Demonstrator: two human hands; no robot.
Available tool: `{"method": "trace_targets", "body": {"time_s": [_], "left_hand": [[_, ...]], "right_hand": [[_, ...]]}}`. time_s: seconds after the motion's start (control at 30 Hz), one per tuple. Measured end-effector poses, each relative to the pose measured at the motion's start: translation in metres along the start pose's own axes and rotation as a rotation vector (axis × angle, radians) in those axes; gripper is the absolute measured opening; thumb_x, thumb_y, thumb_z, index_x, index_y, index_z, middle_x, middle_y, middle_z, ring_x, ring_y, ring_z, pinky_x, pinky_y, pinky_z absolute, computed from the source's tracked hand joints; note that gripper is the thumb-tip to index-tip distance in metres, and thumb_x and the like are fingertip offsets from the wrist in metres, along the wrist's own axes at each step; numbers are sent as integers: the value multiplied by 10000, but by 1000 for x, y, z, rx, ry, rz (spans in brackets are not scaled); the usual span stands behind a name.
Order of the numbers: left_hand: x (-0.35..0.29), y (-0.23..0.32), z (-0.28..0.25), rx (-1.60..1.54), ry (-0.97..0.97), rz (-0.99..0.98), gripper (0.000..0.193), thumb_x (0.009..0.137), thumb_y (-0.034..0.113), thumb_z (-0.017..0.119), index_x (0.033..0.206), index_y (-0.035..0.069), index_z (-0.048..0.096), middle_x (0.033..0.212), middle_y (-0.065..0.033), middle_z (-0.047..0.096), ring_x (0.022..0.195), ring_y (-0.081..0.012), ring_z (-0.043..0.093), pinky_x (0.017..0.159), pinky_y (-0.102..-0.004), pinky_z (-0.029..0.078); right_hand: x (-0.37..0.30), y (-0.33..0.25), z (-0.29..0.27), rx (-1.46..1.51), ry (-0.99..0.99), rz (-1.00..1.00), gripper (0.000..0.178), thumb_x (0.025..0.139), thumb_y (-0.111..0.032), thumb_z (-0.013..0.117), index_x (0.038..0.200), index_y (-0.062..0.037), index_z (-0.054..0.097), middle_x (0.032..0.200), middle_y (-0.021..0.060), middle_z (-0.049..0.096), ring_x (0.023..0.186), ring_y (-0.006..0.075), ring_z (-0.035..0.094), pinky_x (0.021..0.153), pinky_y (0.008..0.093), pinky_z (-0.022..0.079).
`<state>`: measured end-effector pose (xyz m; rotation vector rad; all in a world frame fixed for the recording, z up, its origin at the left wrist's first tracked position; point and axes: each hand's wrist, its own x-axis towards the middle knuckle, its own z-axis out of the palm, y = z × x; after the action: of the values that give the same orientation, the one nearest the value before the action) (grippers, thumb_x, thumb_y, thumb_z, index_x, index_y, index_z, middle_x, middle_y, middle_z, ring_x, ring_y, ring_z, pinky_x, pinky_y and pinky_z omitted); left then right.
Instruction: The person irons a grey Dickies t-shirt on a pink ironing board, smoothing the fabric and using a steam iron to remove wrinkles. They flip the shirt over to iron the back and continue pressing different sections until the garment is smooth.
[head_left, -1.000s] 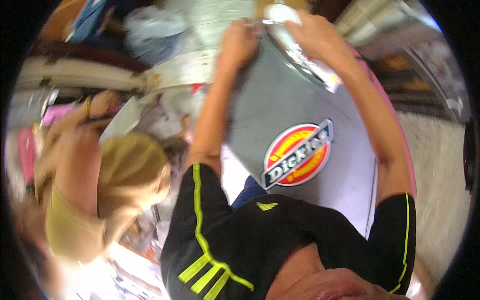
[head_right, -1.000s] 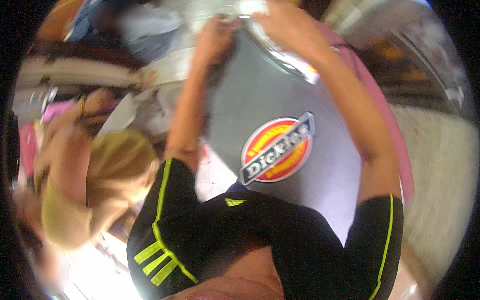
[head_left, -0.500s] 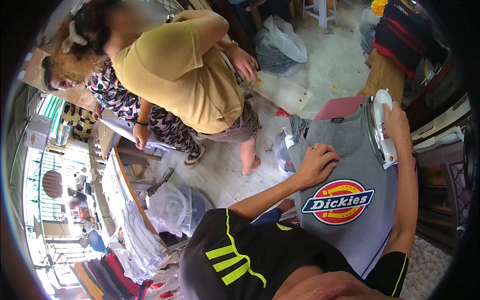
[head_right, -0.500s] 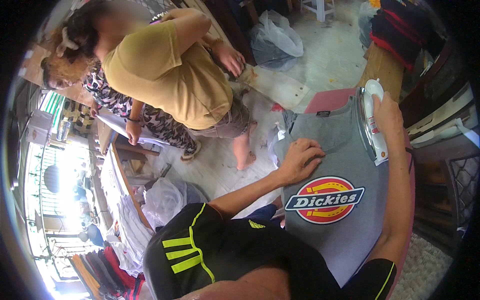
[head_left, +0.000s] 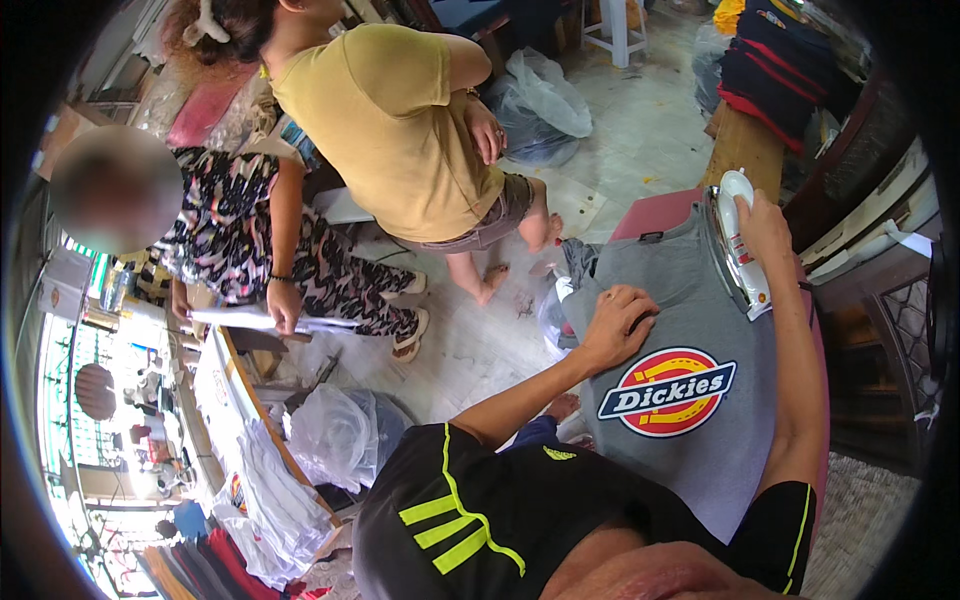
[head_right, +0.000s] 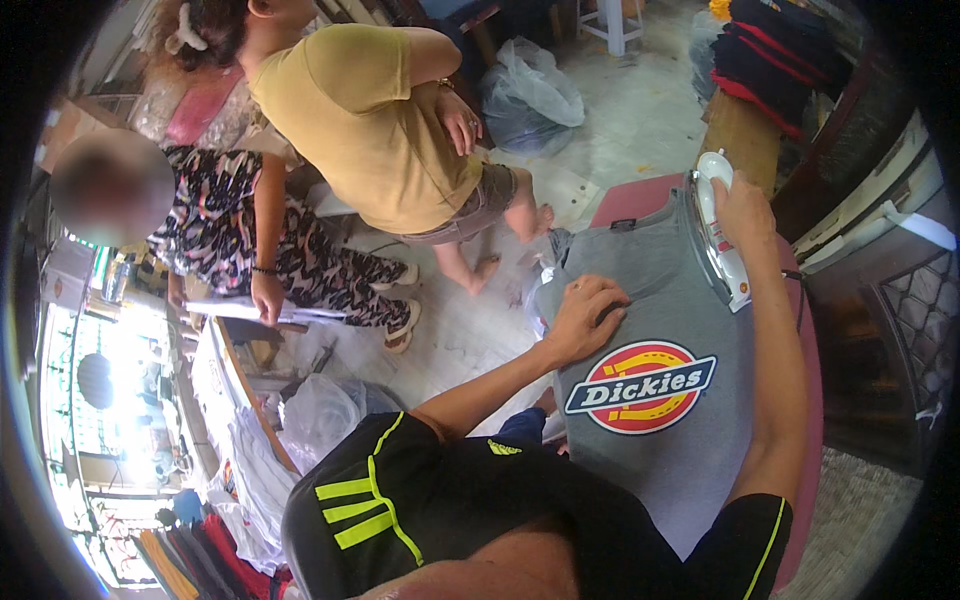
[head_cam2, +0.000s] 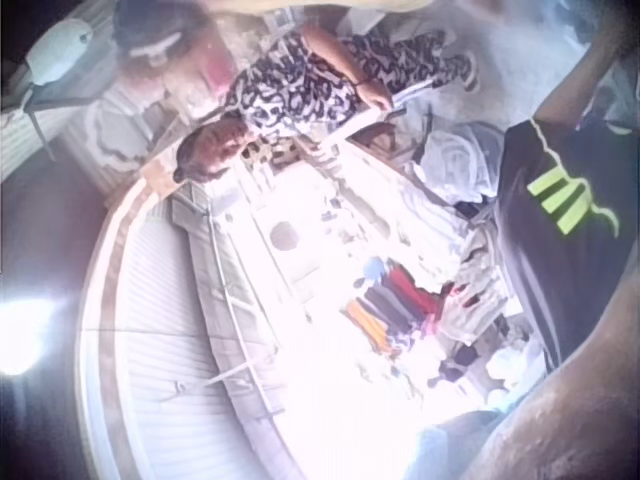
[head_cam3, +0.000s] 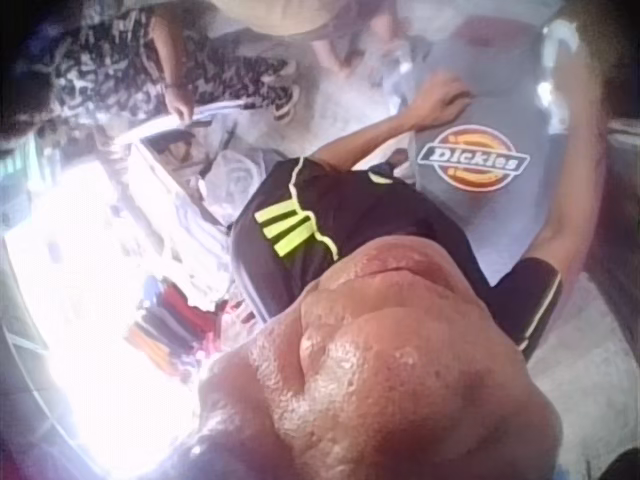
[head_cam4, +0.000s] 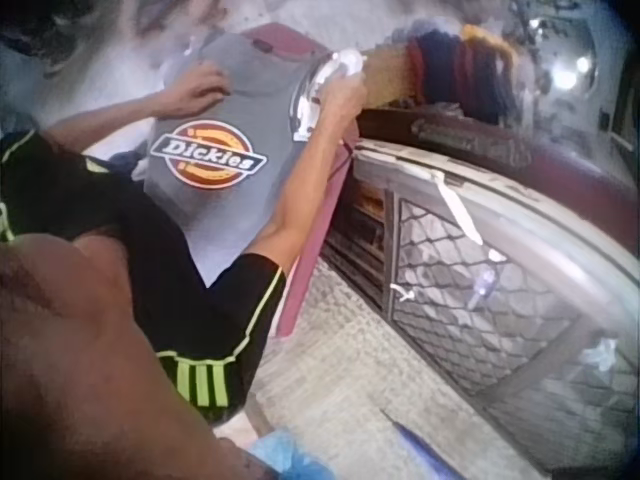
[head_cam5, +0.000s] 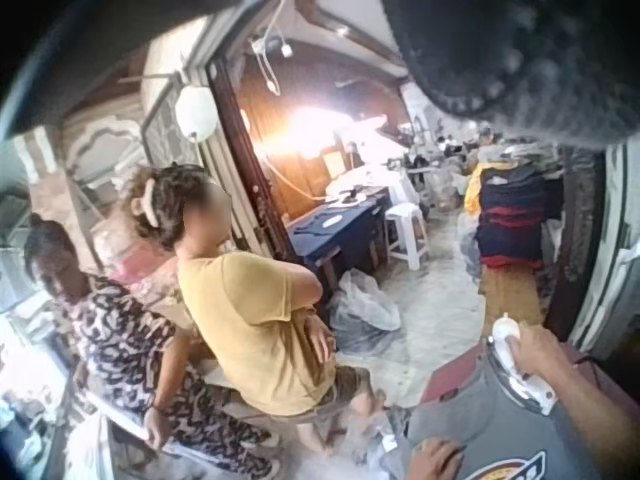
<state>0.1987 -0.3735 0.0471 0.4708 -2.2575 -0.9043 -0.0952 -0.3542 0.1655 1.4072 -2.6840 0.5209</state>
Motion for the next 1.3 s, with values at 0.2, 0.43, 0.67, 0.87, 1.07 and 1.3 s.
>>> {"method": "trace_targets", "body": {"time_s": [0.2,0.43,0.67,0.87,1.07,1.3], "left_hand": [[6,1,-1,-1,-16,39,220,842,120,681,1060,98,655,1095,-93,611,1084,-304,542,951,-451,363],[14,3,-3,7,-12,58,235,794,134,715,1027,126,682,1054,-65,633,1033,-288,562,918,-437,371],[0,-4,8,-7,-56,20,258,794,144,722,1049,132,690,1134,-55,623,1109,-266,545,970,-428,326],[-8,-7,21,-2,-96,20,260,786,145,725,1044,135,696,1139,-45,622,1126,-261,542,978,-426,322],[-11,-14,23,0,-107,2,281,781,146,734,1060,142,697,1151,-40,622,1129,-266,543,991,-432,304],[10,-4,13,-42,-192,-6,298,807,140,737,1100,129,684,1160,-81,646,1090,-277,565,970,-423,331]], "right_hand": [[1,6,3,13,-8,37,449,987,-387,515,1080,46,590,979,343,657,947,502,640,833,558,496],[6,-1,-5,53,-20,73,485,969,-418,503,1148,18,617,1001,306,679,963,443,665,865,536,503],[-16,8,4,-2,-78,109,471,1001,-413,503,1101,38,592,937,332,672,895,487,662,809,532,519],[-9,15,24,1,-17,112,474,1004,-413,504,1071,46,602,902,324,673,876,486,664,793,535,518],[-21,21,28,3,-38,85,476,1002,-407,520,1062,57,608,878,310,678,834,474,669,770,520,523],[0,34,29,-13,29,16,489,1007,-411,514,1119,54,617,867,284,691,811,447,688,752,498,539]]}}
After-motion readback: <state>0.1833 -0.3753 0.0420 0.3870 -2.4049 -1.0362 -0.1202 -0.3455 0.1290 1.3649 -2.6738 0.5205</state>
